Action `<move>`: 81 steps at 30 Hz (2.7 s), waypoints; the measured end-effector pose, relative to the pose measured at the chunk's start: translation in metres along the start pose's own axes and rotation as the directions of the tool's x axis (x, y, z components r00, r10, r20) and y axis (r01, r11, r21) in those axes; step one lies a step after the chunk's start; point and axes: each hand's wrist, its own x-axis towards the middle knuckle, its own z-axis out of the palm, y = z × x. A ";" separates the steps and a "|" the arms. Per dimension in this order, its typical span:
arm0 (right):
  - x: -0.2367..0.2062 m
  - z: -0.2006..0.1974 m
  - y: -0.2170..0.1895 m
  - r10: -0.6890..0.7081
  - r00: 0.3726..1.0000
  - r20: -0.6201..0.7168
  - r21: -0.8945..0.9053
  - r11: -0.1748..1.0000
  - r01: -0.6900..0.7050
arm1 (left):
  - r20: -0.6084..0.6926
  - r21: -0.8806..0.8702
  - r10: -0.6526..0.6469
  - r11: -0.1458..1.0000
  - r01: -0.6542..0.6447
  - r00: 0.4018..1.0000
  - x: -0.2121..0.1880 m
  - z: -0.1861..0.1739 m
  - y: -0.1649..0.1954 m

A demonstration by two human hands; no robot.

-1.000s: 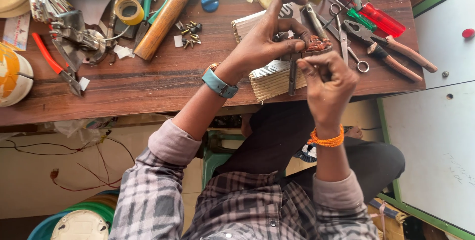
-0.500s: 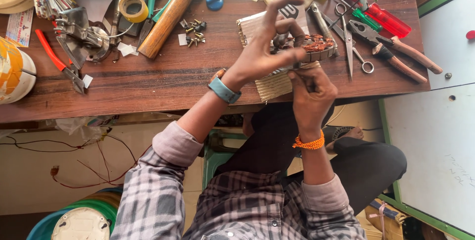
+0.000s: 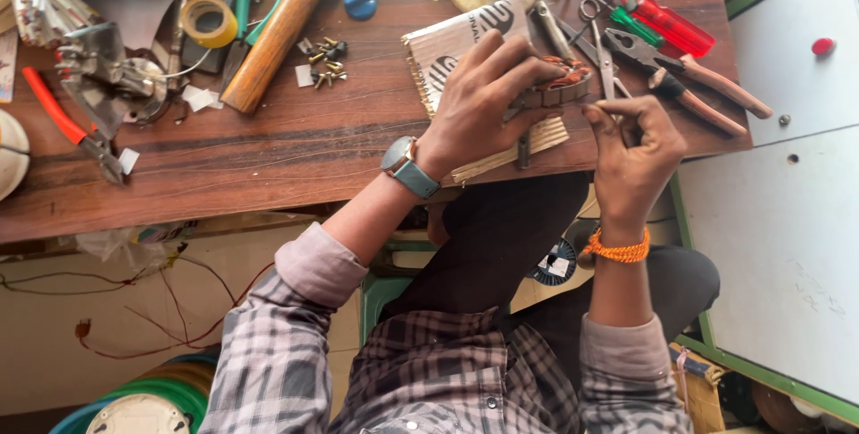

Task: The person sits at a workbench holding a small electric motor armature with copper windings and works on it by hand, pulling and adjusting wire from the winding slots while turning the armature to reach different sides. They continue manipulating the windings and repositioning the armature on a notepad on the bench.

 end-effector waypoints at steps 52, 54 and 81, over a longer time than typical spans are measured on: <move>0.033 0.025 -0.040 -0.178 0.947 0.268 -0.022 0.981 0.190 | 0.111 -0.793 -0.122 0.587 0.162 0.986 0.003 0.002 -0.050; 0.015 0.031 -0.038 -0.159 0.963 0.216 0.067 0.987 0.148 | 0.092 -0.776 -0.083 0.619 0.124 0.992 0.001 0.002 -0.047; -0.051 0.016 -0.003 0.188 0.981 -0.047 0.419 0.895 -0.151 | -0.236 0.101 -0.221 0.963 0.250 0.946 -0.010 0.033 0.080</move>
